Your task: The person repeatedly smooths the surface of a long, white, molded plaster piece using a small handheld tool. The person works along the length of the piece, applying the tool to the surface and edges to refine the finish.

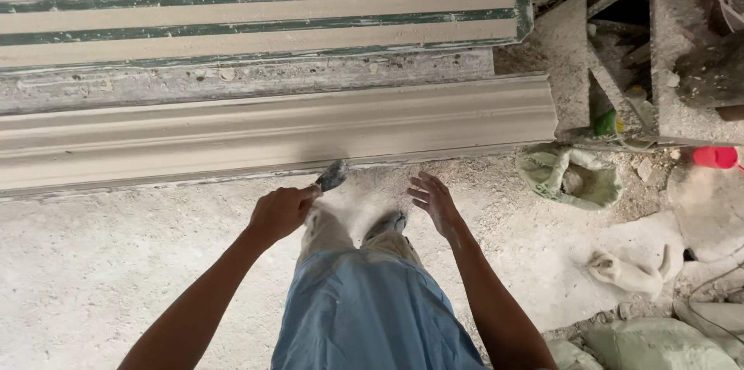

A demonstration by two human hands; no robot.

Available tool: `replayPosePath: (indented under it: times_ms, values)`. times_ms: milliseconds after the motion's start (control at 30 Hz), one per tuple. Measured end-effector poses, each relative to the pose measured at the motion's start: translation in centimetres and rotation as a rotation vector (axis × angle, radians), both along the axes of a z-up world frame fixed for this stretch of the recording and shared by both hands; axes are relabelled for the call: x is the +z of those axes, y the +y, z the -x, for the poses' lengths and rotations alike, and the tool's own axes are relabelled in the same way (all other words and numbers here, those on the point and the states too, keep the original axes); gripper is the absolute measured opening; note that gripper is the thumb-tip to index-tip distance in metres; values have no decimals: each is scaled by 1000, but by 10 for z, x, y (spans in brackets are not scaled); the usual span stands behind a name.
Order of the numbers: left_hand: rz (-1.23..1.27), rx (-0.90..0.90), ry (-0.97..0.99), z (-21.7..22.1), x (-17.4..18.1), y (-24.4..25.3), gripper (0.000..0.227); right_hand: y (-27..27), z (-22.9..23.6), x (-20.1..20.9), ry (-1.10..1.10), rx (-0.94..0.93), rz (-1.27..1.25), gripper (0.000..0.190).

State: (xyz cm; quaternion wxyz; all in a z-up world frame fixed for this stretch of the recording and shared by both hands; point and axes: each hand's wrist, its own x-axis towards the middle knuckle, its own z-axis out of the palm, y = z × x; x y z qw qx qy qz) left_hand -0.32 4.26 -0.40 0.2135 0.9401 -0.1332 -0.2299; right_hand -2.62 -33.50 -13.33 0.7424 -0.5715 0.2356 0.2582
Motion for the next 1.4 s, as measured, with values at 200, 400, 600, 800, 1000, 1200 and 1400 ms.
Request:
replayPosePath:
  times_ms: [200,400,600,800,1000,1200,1400]
  values:
    - [-17,-75,78,-8,-33,-123,30,15,1,1,30,-30,-73,76]
    - [27,-110,-32,-9,-8,-119,30,3,-2,17,45,-79,24,81]
    - [-88,-230,74,-25,-2,-159,23,-9,-7,10,34,-201,10,82]
    - [99,-173,-24,-18,-10,-186,37,-32,3,-11,17,-418,-122,88]
    - [8,-82,-17,-15,10,-112,30,-42,8,-18,0,-348,-117,86]
    - [28,-118,-52,-20,-16,-232,28,-61,-22,-9,118,-326,-116,78]
    - [-65,-107,43,-18,-1,-244,36,-130,-26,-11,140,-186,-163,76]
